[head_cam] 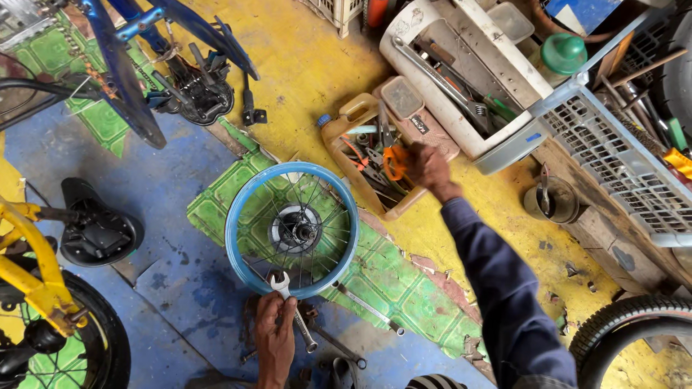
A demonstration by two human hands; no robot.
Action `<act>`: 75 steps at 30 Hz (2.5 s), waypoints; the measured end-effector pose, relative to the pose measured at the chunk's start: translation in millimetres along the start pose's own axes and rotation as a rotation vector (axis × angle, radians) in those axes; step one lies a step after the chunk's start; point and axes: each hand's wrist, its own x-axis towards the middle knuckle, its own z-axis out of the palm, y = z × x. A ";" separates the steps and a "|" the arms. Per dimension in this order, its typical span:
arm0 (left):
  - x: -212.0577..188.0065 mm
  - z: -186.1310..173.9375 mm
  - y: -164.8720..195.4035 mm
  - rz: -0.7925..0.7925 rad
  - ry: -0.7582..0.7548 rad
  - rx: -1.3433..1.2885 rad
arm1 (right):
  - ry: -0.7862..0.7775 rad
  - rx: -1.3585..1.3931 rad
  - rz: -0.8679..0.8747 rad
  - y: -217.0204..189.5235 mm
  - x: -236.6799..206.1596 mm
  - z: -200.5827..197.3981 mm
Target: The person sits on the floor of a bicycle repair shop working on a small yellow children's bicycle. They loosen the rear wheel axle nuts, remove the rear wheel, reposition it in the frame dropouts, and tighten it with a wrench, then turn the pedals and wheel to check the chain and wheel movement before reaching into a tool tray.
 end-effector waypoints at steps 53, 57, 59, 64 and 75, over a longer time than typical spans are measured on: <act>21.2 68.4 33.4 0.168 -0.110 -0.005 | -0.009 -0.032 0.168 -15.5 -12.0 35.5; 22.2 69.2 36.3 0.164 -0.108 0.027 | -0.138 -0.178 0.074 -41.6 -18.0 14.0; 24.6 72.4 38.4 0.145 -0.108 0.055 | -0.266 -0.374 0.027 -57.5 -19.3 8.7; 29.1 85.3 41.8 0.108 -0.127 0.047 | -0.396 -0.427 0.113 -61.8 -14.3 18.4; 39.1 104.1 37.9 0.092 -0.162 0.081 | -0.195 -0.050 0.088 -29.3 -12.9 16.4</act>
